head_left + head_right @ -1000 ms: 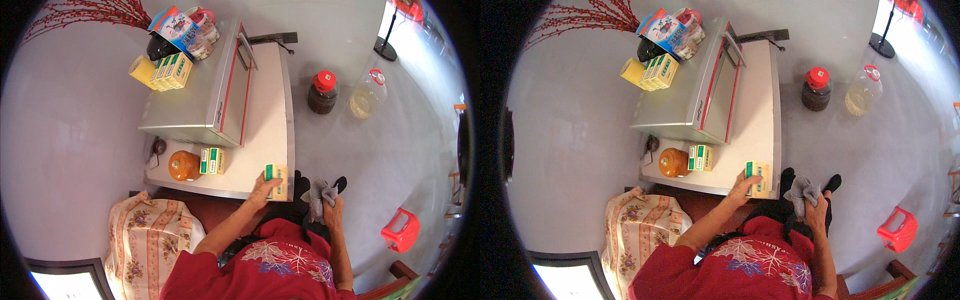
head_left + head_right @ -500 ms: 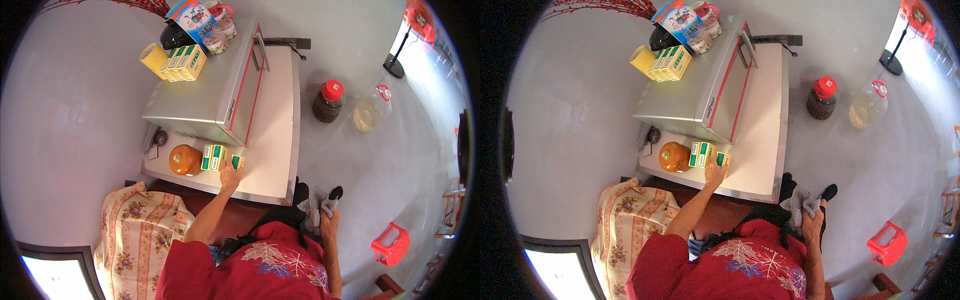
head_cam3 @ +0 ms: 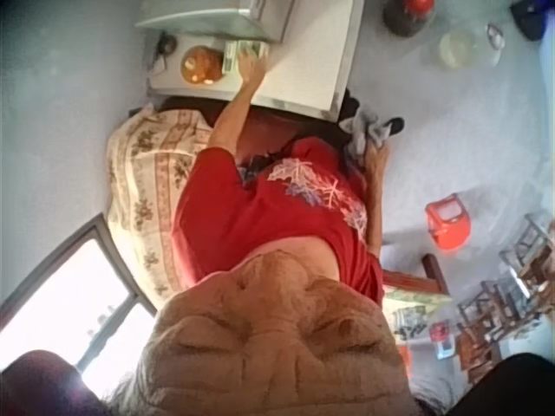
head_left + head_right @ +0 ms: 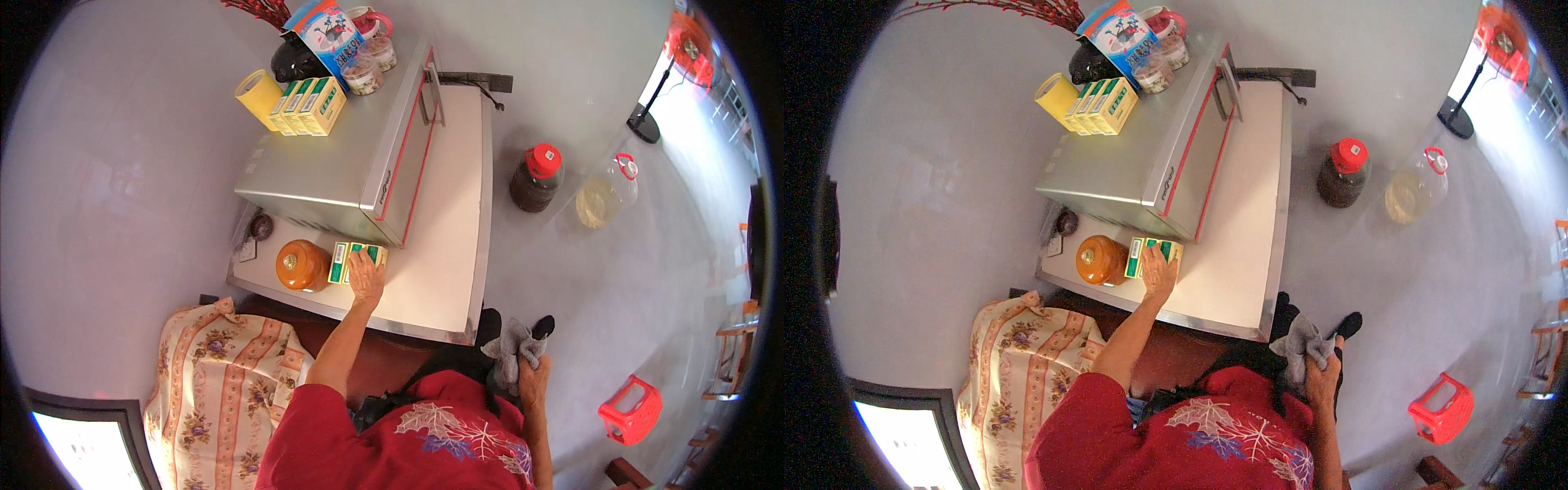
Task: The person wipes an orange ceramic jar with a grey cloth, then proceeds to wipe several small yellow and green boxes one by one. The person handles each item individually, wiping the surfaces before placing them back on the counter.
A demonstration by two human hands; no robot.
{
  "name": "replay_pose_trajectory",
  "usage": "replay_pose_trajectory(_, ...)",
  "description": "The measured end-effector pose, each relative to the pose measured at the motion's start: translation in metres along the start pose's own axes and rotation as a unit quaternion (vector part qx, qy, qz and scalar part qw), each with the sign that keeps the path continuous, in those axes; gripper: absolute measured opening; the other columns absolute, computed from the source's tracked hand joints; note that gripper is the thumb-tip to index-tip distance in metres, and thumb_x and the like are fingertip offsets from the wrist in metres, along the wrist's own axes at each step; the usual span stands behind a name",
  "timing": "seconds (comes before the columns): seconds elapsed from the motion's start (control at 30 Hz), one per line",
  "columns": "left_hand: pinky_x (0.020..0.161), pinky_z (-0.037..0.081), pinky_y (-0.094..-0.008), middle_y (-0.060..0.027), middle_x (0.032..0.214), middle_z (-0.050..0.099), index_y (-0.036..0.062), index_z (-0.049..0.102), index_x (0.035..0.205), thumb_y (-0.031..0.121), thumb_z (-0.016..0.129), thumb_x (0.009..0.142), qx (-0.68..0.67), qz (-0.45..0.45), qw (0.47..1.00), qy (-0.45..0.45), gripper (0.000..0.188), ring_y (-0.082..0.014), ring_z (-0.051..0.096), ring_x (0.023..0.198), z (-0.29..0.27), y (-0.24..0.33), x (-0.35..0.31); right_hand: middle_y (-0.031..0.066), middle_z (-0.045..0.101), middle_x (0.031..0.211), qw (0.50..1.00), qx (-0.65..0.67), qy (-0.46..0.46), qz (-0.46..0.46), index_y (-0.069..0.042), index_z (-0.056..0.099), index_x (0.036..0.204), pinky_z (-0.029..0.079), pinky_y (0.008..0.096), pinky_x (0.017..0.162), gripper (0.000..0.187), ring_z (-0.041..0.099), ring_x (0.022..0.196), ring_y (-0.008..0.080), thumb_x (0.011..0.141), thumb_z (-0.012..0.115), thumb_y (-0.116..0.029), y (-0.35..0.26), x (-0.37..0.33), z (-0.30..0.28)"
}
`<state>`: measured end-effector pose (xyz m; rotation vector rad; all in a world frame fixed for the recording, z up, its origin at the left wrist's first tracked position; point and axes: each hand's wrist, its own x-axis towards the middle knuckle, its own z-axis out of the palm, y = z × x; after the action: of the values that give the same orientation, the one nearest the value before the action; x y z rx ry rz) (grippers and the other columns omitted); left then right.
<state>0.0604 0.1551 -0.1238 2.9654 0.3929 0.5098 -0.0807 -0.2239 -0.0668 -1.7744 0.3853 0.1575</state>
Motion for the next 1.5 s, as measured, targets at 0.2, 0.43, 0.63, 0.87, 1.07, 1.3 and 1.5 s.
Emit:
replay_pose_trajectory(0.2,0.089,0.036,-0.0405,-0.0184,0.102,0.044,-0.0020,0.042,0.115,0.017,0.073,0.068,-0.008,-0.022,1.000,-0.005,0.060,-0.0326,0.043,0.097,-0.008,0.000,-0.003,0.0141,0.053,0.102,0.999,-0.024,-0.019,-0.013,0.004,0.060,0.094,0.040,0.0319,0.083,0.018,0.051,0.094,0.0246,0.080,0.054,-0.007,-0.040,-0.003,0.006)
replay_pose_trajectory(0.43,0.093,0.028,-0.0487,-0.0227,0.117,0.039,-0.0013,0.039,0.122,0.024,0.065,0.079,-0.165,-0.049,0.962,0.212,0.056,-0.0380,0.036,0.109,-0.061,0.004,0.004,0.0016,0.059,0.073,0.995,-0.045,0.017,-0.087,0.002,0.061,0.083,0.044,0.0286,0.063,0.014,0.051,0.070,0.0110,0.081,0.058,-0.011,0.013,0.010,0.009)
replay_pose_trajectory(0.63,0.096,0.024,-0.0470,-0.0225,0.126,0.034,-0.0010,0.034,0.129,0.017,0.067,0.076,-0.132,0.044,0.935,0.325,0.064,-0.0368,0.032,0.115,-0.154,0.025,0.113,0.0147,0.061,0.093,0.998,-0.054,-0.014,-0.020,-0.002,0.065,0.096,0.036,0.0372,0.088,0.023,0.045,0.094,0.0296,0.075,0.057,-0.007,-0.009,0.009,0.018)
replay_pose_trajectory(0.87,0.098,0.026,-0.0511,-0.0157,0.136,0.029,0.0039,0.033,0.133,0.021,0.067,0.076,0.068,0.042,0.967,0.241,0.069,-0.0358,0.026,0.126,-0.156,0.015,0.238,0.0152,0.064,0.095,0.998,0.053,-0.009,-0.029,0.003,0.063,0.099,0.045,0.0357,0.083,0.023,0.057,0.087,0.0268,0.080,0.052,-0.004,-0.061,-0.004,0.021)
replay_pose_trajectory(1.07,0.094,0.031,-0.0521,-0.0161,0.130,0.033,0.0072,0.041,0.126,0.022,0.067,0.076,0.104,0.069,0.964,0.236,0.058,-0.0360,0.033,0.121,-0.144,0.024,0.245,0.0131,0.065,0.089,0.981,0.192,-0.029,-0.008,0.006,0.058,0.100,0.052,0.0299,0.072,0.021,0.064,0.080,0.0200,0.086,0.052,-0.008,-0.057,-0.002,0.019)
replay_pose_trajectory(1.3,0.089,0.037,-0.0436,-0.0159,0.110,0.041,0.0023,0.042,0.117,0.013,0.068,0.072,0.072,0.030,0.968,0.238,0.053,-0.0317,0.042,0.105,-0.138,0.028,0.261,0.0145,0.065,0.092,0.997,0.025,-0.014,-0.067,0.006,0.061,0.099,0.050,0.0289,0.077,0.021,0.063,0.087,0.0242,0.083,0.050,-0.001,-0.009,0.012,0.016)
replay_pose_trajectory(1.5,0.088,0.037,-0.0429,-0.0209,0.107,0.040,-0.0040,0.038,0.119,0.004,0.064,0.073,-0.133,0.063,0.957,0.251,0.054,-0.0354,0.044,0.098,-0.149,0.030,0.232,0.0091,0.065,0.087,0.992,0.120,-0.006,-0.035,0.004,0.061,0.099,0.050,0.0277,0.073,0.021,0.061,0.083,0.0175,0.082,0.054,-0.004,-0.024,0.007,0.013)
